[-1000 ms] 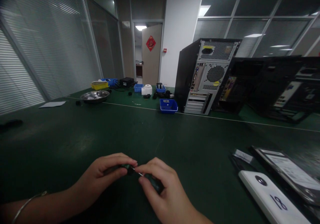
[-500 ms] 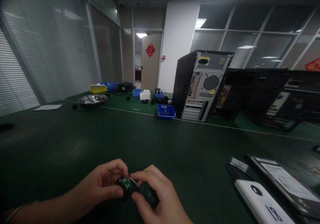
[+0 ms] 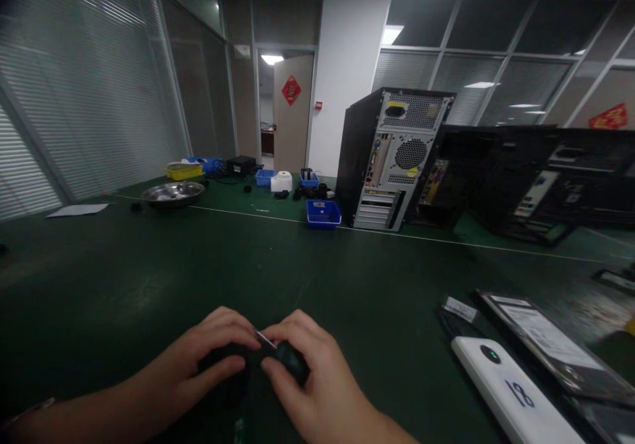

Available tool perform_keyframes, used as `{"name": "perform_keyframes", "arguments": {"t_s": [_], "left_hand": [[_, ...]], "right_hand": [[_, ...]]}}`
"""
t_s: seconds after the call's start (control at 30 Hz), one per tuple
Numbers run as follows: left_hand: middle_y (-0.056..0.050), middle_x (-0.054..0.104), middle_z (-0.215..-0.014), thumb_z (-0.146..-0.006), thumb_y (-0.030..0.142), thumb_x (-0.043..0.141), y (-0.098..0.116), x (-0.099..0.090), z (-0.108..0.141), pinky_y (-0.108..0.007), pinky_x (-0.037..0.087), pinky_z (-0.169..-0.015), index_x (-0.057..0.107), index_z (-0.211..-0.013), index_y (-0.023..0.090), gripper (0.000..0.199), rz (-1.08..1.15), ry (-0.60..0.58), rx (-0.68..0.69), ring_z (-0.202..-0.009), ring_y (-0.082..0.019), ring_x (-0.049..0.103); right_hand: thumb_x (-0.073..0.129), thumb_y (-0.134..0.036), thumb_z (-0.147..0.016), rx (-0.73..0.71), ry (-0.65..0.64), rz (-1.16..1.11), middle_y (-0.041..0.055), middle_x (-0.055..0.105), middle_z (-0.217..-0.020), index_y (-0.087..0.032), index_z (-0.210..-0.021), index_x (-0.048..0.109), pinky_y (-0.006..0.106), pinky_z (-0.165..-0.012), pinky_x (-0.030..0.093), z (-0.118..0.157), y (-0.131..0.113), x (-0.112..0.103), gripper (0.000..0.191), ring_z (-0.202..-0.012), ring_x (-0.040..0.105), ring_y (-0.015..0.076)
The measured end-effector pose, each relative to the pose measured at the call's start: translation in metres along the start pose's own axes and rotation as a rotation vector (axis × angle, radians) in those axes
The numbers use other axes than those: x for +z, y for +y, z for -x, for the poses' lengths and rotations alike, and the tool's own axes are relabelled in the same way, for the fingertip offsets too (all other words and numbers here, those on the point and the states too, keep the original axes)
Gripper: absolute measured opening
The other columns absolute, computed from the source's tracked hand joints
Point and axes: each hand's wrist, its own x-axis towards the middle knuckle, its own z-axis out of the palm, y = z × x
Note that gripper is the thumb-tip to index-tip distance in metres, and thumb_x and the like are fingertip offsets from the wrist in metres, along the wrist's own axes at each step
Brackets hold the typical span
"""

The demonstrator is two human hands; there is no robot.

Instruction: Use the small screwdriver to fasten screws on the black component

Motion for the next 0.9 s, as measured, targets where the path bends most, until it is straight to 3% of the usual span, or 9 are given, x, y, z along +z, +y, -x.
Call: {"name": "perform_keyframes", "arguments": {"t_s": [0.1,0.17,0.27,0.4,0.47,0.63,0.77,0.9], "left_hand": [[-0.005,0.065,-0.097,-0.093,0.022,0.053,0.003,-0.004,0.000,-0.035,0.045,-0.084,0.066,-0.102,0.022,0.016,-0.042,0.011,-0.018,-0.096,-0.023,0.057],[-0.005,0.063,-0.098,-0.091,0.027,0.058,0.007,-0.008,0.001,-0.036,0.044,-0.084,0.065,-0.104,0.021,0.016,-0.059,-0.031,-0.003,-0.096,-0.024,0.056],[-0.006,0.060,-0.106,-0.084,0.033,0.068,0.010,-0.015,0.000,-0.038,0.044,-0.088,0.062,-0.112,0.024,0.030,-0.063,-0.172,0.001,-0.101,-0.026,0.053],[-0.004,0.056,-0.115,-0.072,0.031,0.080,0.005,-0.021,0.000,-0.039,0.043,-0.093,0.057,-0.120,0.030,0.054,-0.023,-0.284,0.010,-0.107,-0.026,0.050],[-0.004,0.055,-0.116,-0.068,0.031,0.082,0.003,-0.021,0.000,-0.039,0.044,-0.093,0.057,-0.119,0.030,0.058,-0.020,-0.284,0.017,-0.108,-0.027,0.049],[-0.005,0.055,-0.112,-0.074,0.032,0.077,0.009,-0.020,0.001,-0.041,0.043,-0.093,0.062,-0.111,0.027,0.040,-0.068,-0.265,0.004,-0.105,-0.027,0.049],[-0.005,0.057,-0.111,-0.076,0.020,0.072,0.009,-0.016,0.001,-0.039,0.045,-0.091,0.062,-0.112,0.026,0.037,-0.026,-0.209,0.003,-0.103,-0.025,0.053],[-0.005,0.059,-0.110,-0.077,0.013,0.069,-0.004,-0.007,-0.001,-0.037,0.047,-0.086,0.059,-0.115,0.025,0.041,0.095,-0.056,-0.004,-0.098,-0.023,0.057]], "right_hand": [[0.066,-0.011,-0.084,0.033,-0.094,0.066,0.0034,0.064,-0.090,-0.019,-0.100,0.069,0.025,-0.073,0.048,0.001,-0.003,0.000,0.018,-0.083,0.063,0.0168],[0.073,-0.015,-0.080,0.026,-0.221,0.113,0.0026,0.066,-0.090,-0.018,-0.097,0.070,0.022,-0.069,0.047,0.002,-0.004,0.002,0.017,-0.080,0.065,0.0158],[0.079,-0.024,-0.077,-0.029,-0.396,0.196,0.0016,0.070,-0.094,-0.019,-0.096,0.072,0.019,-0.064,0.046,0.001,0.000,0.006,0.021,-0.081,0.068,0.0151],[0.076,-0.034,-0.081,-0.069,-0.459,0.319,0.0011,0.072,-0.099,-0.020,-0.098,0.072,0.018,-0.062,0.045,-0.002,0.006,0.009,0.023,-0.083,0.070,0.0148],[0.075,-0.034,-0.081,-0.073,-0.467,0.366,0.0006,0.072,-0.099,-0.021,-0.098,0.072,0.018,-0.060,0.044,-0.001,0.005,0.010,0.022,-0.081,0.070,0.0144],[0.078,-0.037,-0.077,-0.097,-0.438,0.457,-0.0006,0.073,-0.093,-0.025,-0.098,0.072,0.020,-0.055,0.043,0.001,0.003,0.012,0.025,-0.074,0.071,0.0160],[0.080,-0.032,-0.073,-0.110,-0.373,0.431,0.0004,0.074,-0.090,-0.024,-0.094,0.071,0.020,-0.052,0.043,0.000,0.003,0.011,0.023,-0.070,0.070,0.0166],[0.077,-0.022,-0.075,-0.043,-0.166,0.234,0.0033,0.069,-0.087,-0.020,-0.095,0.069,0.022,-0.060,0.047,0.000,0.003,0.006,0.022,-0.074,0.067,0.0179]]}}
